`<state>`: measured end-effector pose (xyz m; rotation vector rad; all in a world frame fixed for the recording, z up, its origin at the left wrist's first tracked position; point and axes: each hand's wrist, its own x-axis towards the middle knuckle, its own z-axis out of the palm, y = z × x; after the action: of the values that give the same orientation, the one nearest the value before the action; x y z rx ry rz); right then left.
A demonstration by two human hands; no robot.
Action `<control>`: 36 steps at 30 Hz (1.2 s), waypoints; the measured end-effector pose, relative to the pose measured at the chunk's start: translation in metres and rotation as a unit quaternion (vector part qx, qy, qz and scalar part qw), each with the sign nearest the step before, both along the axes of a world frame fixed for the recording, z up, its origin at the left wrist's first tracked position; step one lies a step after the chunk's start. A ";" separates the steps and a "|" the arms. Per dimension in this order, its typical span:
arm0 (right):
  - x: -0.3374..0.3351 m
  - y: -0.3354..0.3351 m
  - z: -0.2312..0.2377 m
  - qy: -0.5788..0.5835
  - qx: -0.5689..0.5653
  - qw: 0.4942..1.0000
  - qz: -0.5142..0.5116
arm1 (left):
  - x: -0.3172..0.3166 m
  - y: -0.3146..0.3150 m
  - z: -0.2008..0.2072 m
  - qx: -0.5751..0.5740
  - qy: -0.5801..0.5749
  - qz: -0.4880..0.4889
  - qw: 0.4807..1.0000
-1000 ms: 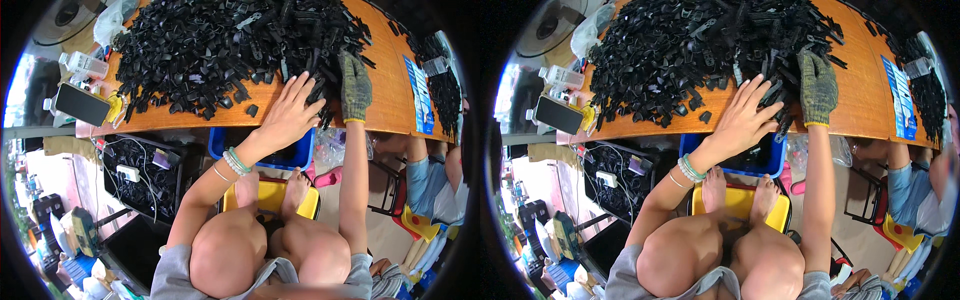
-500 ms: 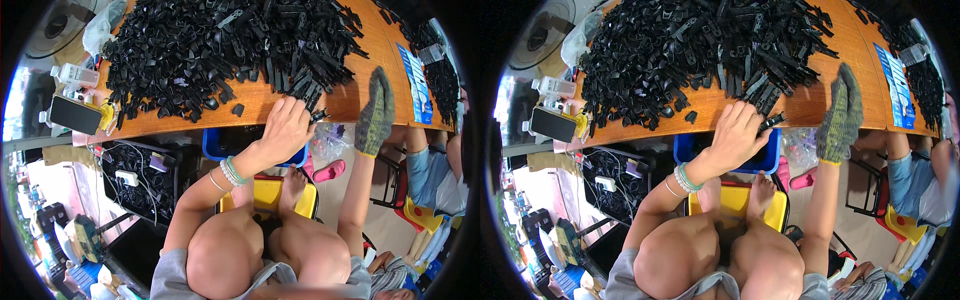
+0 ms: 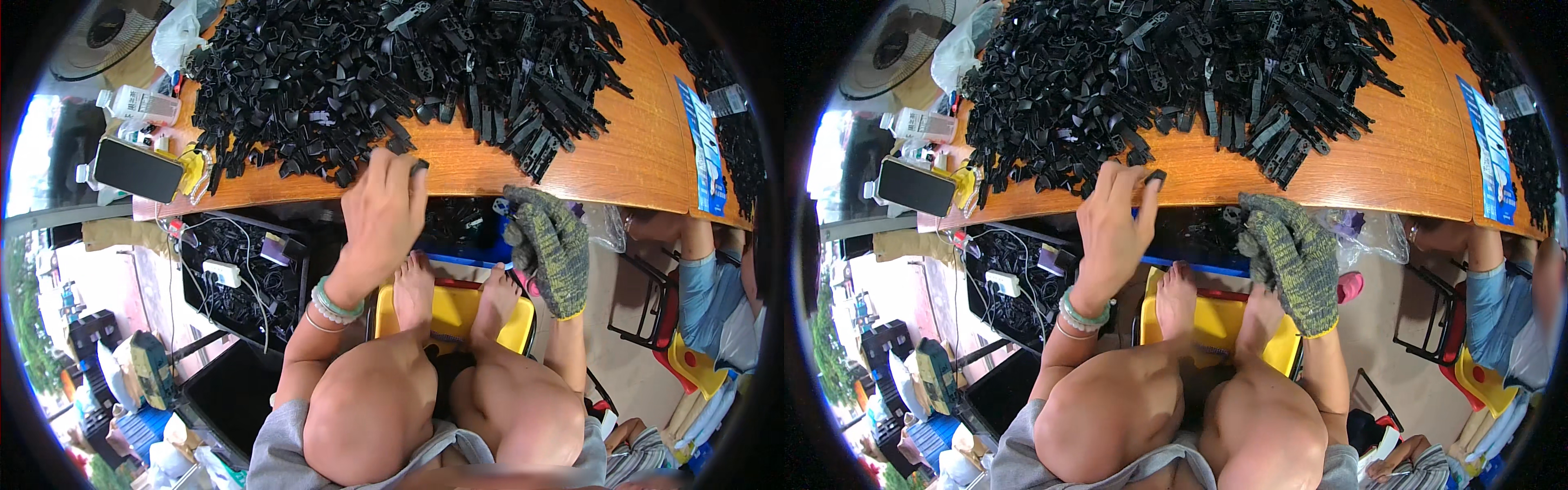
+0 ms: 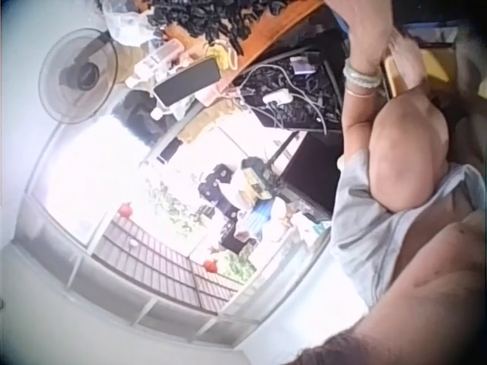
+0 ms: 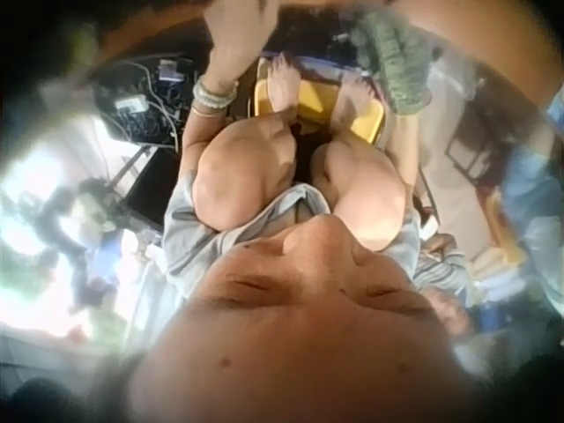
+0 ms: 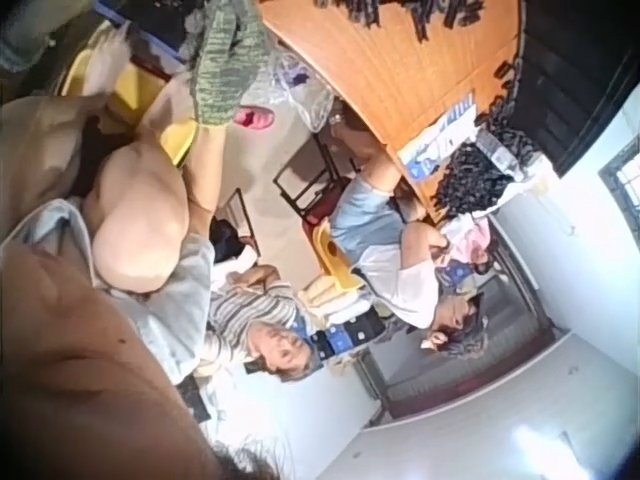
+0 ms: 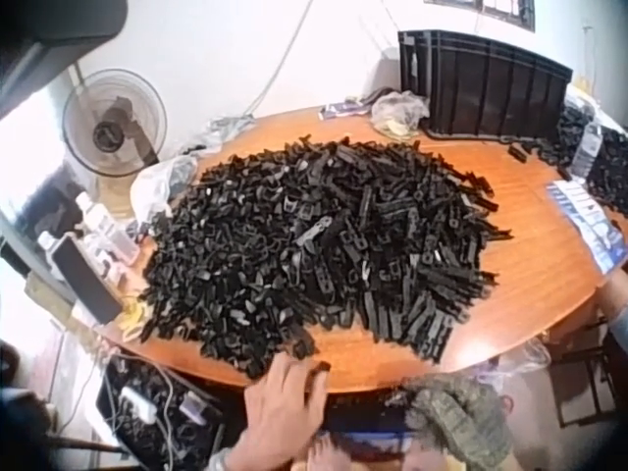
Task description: The person sorts and inspects small black plastic components on a table by hand, wearing a glove.
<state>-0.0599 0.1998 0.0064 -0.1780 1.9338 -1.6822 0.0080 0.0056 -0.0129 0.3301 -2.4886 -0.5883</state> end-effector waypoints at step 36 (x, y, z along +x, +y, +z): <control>0.045 -0.001 -0.041 0.446 0.070 0.892 0.009 | -0.009 0.060 -0.002 0.362 0.031 -0.115 0.925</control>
<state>-0.0150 0.1991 -0.0350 -1.0652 2.6581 -1.5621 -0.0015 0.0651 -0.0145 0.2800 -2.1720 -1.5903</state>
